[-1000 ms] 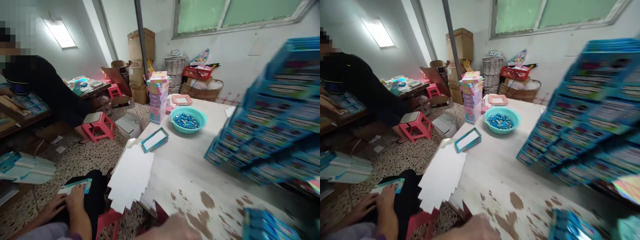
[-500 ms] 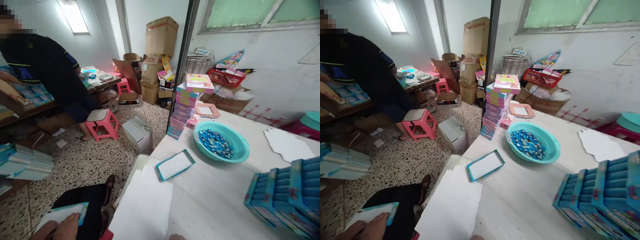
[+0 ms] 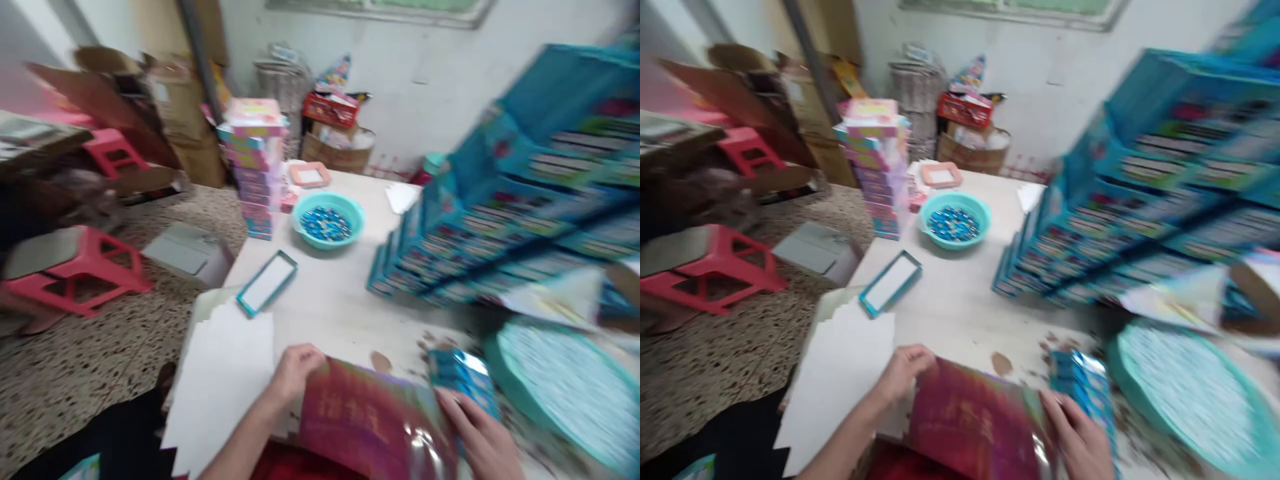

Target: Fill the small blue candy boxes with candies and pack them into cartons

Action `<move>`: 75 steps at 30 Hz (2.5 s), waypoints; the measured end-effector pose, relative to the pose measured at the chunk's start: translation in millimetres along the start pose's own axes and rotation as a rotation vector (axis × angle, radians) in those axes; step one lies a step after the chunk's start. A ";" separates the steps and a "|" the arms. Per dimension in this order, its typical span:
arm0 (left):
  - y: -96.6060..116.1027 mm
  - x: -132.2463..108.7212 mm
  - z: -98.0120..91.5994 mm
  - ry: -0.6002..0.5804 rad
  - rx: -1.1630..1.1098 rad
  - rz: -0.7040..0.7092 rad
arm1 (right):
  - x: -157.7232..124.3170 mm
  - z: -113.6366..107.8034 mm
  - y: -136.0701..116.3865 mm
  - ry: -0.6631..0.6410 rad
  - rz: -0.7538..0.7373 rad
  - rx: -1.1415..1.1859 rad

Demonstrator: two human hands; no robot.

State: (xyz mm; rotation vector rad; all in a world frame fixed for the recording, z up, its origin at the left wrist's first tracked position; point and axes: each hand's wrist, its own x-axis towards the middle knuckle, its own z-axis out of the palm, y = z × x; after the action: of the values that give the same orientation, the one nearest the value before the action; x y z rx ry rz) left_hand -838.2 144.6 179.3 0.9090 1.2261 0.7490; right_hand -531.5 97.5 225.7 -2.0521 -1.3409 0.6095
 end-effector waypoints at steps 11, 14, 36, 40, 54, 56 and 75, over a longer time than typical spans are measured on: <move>19.4 -24.4 188.9 -0.075 0.166 0.078 | -36.1 -138.9 145.1 -0.146 0.216 0.581; 15.6 -48.2 229.7 -0.031 0.223 0.123 | -48.3 -174.7 176.0 -0.153 0.174 0.619; -23.2 -5.5 194.3 -0.257 1.311 -0.021 | -72.7 -100.5 233.1 -0.198 0.179 0.547; -8.2 17.9 226.5 -0.202 1.221 0.111 | -60.3 -100.8 224.7 -0.177 0.140 0.529; -38.2 91.5 384.4 -0.594 0.353 -0.434 | -20.3 -89.5 265.1 -0.031 0.529 0.757; -37.3 95.4 384.8 -0.582 0.388 -0.364 | -11.3 -84.1 265.5 -0.061 0.547 0.832; -56.6 58.0 290.5 -0.833 1.525 0.322 | -81.2 -72.0 279.4 0.026 0.730 0.711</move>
State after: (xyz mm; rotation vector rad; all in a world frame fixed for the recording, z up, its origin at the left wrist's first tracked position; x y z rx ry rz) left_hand -541.9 119.4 129.1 2.3661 0.7094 -0.5432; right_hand -334.8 -79.5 84.9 -1.8572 -0.2200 1.1580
